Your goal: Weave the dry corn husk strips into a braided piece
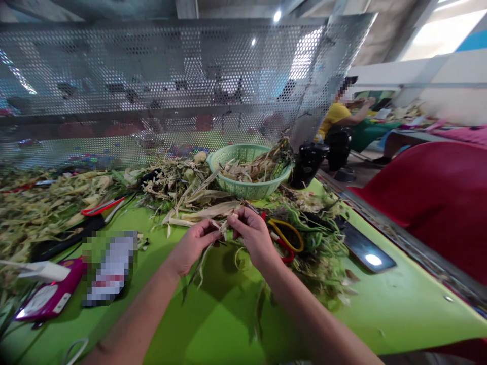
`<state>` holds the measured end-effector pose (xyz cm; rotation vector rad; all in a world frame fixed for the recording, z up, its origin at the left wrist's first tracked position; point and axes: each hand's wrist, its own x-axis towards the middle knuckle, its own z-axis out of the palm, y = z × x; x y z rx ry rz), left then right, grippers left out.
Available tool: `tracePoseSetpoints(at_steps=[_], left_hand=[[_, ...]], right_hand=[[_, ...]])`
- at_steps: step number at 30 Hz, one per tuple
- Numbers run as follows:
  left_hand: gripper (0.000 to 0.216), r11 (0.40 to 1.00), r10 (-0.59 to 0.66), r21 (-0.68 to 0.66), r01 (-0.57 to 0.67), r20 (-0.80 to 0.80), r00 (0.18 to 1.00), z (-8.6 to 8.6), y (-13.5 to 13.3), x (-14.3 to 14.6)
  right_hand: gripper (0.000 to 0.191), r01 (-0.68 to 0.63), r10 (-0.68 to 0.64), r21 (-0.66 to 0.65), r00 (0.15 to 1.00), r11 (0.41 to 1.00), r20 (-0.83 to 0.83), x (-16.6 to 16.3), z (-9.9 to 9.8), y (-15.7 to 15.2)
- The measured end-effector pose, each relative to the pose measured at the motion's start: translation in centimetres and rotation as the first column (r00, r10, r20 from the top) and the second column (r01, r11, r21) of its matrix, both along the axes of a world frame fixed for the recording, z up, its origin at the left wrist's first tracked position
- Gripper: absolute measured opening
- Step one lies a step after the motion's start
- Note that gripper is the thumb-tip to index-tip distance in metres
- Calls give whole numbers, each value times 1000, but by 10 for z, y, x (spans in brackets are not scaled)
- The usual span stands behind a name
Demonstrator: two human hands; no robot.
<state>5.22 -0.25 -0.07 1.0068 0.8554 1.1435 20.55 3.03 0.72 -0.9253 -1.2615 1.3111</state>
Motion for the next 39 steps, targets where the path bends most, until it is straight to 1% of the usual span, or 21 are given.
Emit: tracePoseSetpoints(at_steps=[3,6,9,12,17,20,23,24,25,27,28,29,30,33,34,36,39], left_hand=[[28,999,0,36,-1,11,1000,2,-1,0],[29,1000,20,-5,-20,20,1000,2,-2,0],[31,998,16,-54,-15,7,1000,2,-2,0],[29,998,18,-66,-18,5,1000,4,-2,1],[25,997,83,-7,-83,44,996,3,-2,4],[24,998,48,39,-49,16,999,2,-3,2],[30,999,-26,31,28,-65,998,5,-3,-5],[32,999,-21,26,24,-105,994,6,-3,-9],[34,999,16,32,-11,-148,989,9,-4,-13],[36,987,147,102,-127,-227,963,13,-3,-20],[36,976,197,146,-164,-254,947,15,-3,-22],[35,967,222,184,-174,-285,933,17,-3,-23],[33,966,215,206,-154,-320,923,18,-3,-23],[31,979,109,199,-30,-400,910,16,-2,-18],[31,982,72,187,2,-387,919,14,-2,-16],[32,987,0,152,49,-309,951,10,-2,-12],[31,994,-45,94,63,-190,981,7,-1,-10]], right_hand=[[30,11,-13,-38,999,999,-51,-1,-1,0],[29,8,-11,-47,998,999,-57,2,-1,2],[29,0,-1,-26,999,1000,-43,5,1,4],[28,5,-7,-27,999,1000,-49,6,0,6],[25,-28,10,-95,983,995,-186,4,-3,9],[25,-51,28,-105,977,993,-209,6,-3,9],[24,-48,40,-54,989,997,-143,11,0,10],[24,-44,40,-32,993,998,-114,12,2,10],[25,-44,43,-12,996,999,-83,13,3,9],[27,-65,65,12,998,998,-17,13,6,8],[28,-85,84,20,996,996,17,13,6,7],[29,-105,103,25,993,994,49,11,7,6],[30,-122,119,28,990,992,78,10,7,4],[31,-141,134,44,983,989,129,6,6,1],[32,-141,133,50,981,989,138,5,5,0],[32,-142,131,66,980,988,152,3,5,-2],[32,-138,125,82,981,987,148,0,5,-4]])
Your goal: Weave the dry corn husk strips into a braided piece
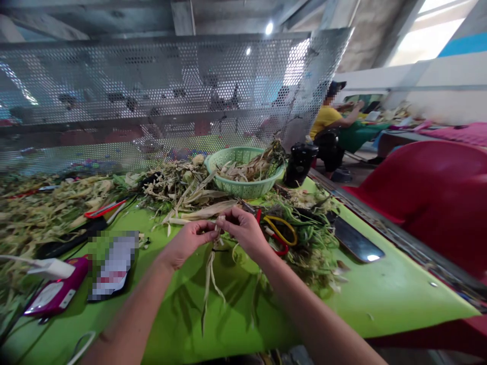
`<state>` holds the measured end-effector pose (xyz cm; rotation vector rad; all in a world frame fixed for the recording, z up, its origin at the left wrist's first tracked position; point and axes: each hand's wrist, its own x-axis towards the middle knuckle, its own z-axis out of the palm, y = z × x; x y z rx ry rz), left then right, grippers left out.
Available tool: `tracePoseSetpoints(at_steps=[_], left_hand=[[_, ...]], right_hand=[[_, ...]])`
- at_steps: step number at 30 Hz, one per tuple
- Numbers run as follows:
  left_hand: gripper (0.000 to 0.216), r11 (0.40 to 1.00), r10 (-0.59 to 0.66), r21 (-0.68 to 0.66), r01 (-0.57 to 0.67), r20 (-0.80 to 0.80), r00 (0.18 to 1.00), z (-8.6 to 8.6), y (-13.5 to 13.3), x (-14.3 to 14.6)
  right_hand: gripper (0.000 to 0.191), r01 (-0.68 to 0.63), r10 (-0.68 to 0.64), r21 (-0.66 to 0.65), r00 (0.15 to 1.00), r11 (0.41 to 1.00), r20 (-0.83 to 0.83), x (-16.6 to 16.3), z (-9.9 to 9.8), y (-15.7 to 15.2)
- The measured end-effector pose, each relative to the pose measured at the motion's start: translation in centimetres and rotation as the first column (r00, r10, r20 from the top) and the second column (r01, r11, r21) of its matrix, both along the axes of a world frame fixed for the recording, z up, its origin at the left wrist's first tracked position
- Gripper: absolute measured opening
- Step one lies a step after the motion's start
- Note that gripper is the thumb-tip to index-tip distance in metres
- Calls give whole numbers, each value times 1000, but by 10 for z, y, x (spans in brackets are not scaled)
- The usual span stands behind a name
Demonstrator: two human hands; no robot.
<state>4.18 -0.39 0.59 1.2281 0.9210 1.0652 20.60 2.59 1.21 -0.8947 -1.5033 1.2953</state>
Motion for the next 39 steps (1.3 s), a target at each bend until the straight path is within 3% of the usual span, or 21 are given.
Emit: tracePoseSetpoints(at_steps=[5,9,13,17,20,23,29,39], left_hand=[[29,989,148,-46,-143,119,982,-3,4,-2],[27,957,290,-48,-286,158,944,-4,7,-2],[22,932,362,-64,-356,193,912,-5,6,1],[18,908,419,-117,-403,268,867,-9,7,4],[18,901,431,-220,-373,363,826,-11,9,4],[19,915,394,-260,-308,411,822,-10,10,3],[23,937,341,-206,-283,358,869,-4,9,-3],[27,930,368,-98,-355,251,895,-5,11,-5]], right_hand=[[31,-51,50,-25,998,998,-31,-5,-1,-3],[29,-92,91,6,989,996,116,-8,-9,-1],[26,-28,-3,125,970,992,243,-11,-20,0],[13,17,-127,287,920,958,370,-15,-19,-5],[6,-23,-154,370,883,929,442,-17,-13,-10],[5,-46,-131,370,889,928,439,-19,-10,-12],[20,7,-77,278,967,961,241,-16,-15,-7],[18,54,-122,264,961,963,247,-17,-8,-4]])
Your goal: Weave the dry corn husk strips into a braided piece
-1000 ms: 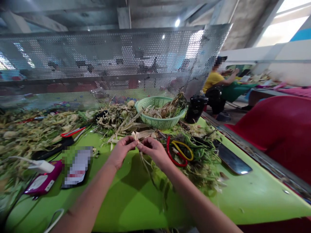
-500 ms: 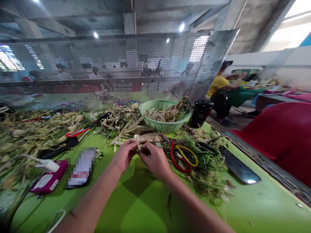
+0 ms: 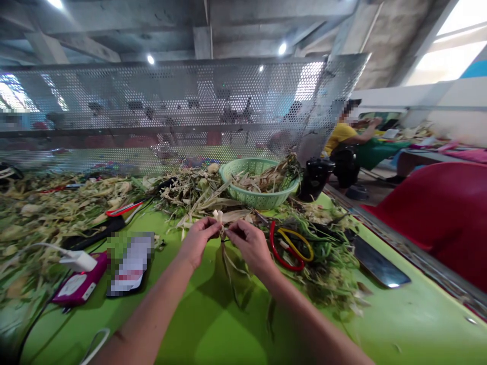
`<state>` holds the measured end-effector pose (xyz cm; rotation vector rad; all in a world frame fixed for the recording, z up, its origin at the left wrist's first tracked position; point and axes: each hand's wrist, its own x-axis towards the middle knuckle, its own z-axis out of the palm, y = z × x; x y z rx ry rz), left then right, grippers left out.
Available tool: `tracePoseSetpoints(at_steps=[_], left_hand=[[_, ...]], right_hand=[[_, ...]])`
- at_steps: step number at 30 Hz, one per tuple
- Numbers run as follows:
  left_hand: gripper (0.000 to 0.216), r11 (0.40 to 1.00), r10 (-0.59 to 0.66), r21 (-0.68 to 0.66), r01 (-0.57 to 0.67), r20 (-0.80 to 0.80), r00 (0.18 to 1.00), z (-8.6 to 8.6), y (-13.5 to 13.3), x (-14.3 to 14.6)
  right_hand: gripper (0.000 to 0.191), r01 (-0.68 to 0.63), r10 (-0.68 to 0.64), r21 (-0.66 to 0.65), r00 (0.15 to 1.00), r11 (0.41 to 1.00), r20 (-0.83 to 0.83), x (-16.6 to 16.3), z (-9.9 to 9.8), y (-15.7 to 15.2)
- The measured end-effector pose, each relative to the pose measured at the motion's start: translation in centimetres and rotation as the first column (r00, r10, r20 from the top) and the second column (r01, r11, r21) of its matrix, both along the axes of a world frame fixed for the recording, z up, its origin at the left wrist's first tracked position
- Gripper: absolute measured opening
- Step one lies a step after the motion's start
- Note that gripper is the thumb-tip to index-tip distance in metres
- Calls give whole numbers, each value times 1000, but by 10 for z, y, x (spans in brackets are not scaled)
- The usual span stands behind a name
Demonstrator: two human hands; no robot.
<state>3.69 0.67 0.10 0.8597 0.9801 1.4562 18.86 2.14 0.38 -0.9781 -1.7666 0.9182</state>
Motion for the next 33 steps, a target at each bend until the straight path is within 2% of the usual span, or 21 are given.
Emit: tracePoseSetpoints(at_steps=[6,15,20,24,28,33], left_hand=[[27,1000,12,29,-10,-51,999,-2,3,-2],[29,992,-125,7,126,-75,989,8,-4,-5],[29,988,-152,32,153,-19,988,3,-3,-1],[29,984,-164,63,165,-13,986,-2,0,-1],[30,985,-159,63,161,-42,986,2,0,-4],[27,985,-160,63,163,-53,986,3,-2,-5]], right_hand=[[20,-35,29,-128,999,991,-46,-4,7,-3],[21,-38,35,-70,998,997,-49,-5,4,-5],[18,-13,12,-32,1000,999,-28,-4,5,-5],[17,1,-4,-65,999,998,-53,-4,7,-5],[16,-17,7,-114,996,993,-90,-5,8,-6],[16,-33,18,-114,992,993,-127,-1,3,-5]])
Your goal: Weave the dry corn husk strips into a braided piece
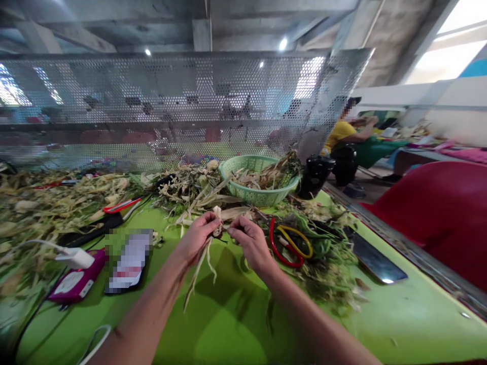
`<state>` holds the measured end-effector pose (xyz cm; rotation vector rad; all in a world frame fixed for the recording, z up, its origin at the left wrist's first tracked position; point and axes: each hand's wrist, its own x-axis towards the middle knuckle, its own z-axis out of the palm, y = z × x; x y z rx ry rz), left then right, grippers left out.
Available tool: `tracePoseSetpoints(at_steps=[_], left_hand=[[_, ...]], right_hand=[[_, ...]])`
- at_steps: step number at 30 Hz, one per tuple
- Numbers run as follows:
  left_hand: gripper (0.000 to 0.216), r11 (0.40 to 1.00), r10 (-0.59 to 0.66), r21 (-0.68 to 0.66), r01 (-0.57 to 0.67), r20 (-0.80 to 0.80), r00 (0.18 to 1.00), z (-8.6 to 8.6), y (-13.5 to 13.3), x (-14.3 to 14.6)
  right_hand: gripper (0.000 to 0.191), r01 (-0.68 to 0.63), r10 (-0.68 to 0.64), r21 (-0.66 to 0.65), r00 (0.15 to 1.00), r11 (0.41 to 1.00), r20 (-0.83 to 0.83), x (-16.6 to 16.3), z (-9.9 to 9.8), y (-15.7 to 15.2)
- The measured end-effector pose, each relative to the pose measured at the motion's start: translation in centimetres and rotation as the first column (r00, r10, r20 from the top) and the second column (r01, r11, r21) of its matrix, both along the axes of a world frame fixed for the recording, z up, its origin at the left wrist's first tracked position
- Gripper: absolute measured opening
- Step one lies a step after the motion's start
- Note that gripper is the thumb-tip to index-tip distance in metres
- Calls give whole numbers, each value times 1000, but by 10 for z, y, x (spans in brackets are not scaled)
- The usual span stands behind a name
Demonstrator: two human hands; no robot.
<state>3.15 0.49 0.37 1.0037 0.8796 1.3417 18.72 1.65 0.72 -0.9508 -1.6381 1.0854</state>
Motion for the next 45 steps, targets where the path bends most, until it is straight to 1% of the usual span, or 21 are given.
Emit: tracePoseSetpoints(at_steps=[6,9,11,14,18,24,27,32,35,38,41,45], left_hand=[[29,1000,-3,18,4,-47,999,1,-2,3],[30,999,-15,33,16,-40,999,2,-3,4],[31,999,-34,20,34,-19,999,2,-3,4],[31,997,-56,-42,57,19,998,1,-2,3],[30,992,-54,-112,58,42,998,3,-3,1],[29,992,-36,-119,30,-50,998,8,-5,1],[31,991,-35,-127,28,-49,998,9,-6,1],[34,989,-44,-143,36,-57,997,8,-5,1],[34,993,-41,-115,34,-59,997,4,-3,2],[32,998,-23,-67,17,-87,996,-1,-1,3],[30,999,-11,-35,6,-141,990,-5,1,3],[28,1000,-24,4,26,-235,972,-7,2,2]], right_hand=[[24,-40,41,-50,999,998,21,7,-4,3],[28,-66,68,-66,997,996,25,5,-4,3],[28,-76,77,-59,997,995,17,4,-4,3],[26,-48,49,-28,999,998,19,3,-3,2],[27,1,-1,-2,1000,1000,20,5,-3,3],[24,25,-25,5,1000,1000,-2,7,-4,4],[22,17,-17,12,1000,1000,-5,7,-6,4],[23,18,-18,-15,1000,1000,-2,8,-8,6],[24,17,-17,-8,1000,1000,-6,8,-8,5],[28,-28,25,-65,999,998,-42,5,-7,4],[33,-68,56,-118,993,991,-107,3,-6,3],[33,-77,47,-161,982,984,-181,3,-6,4]])
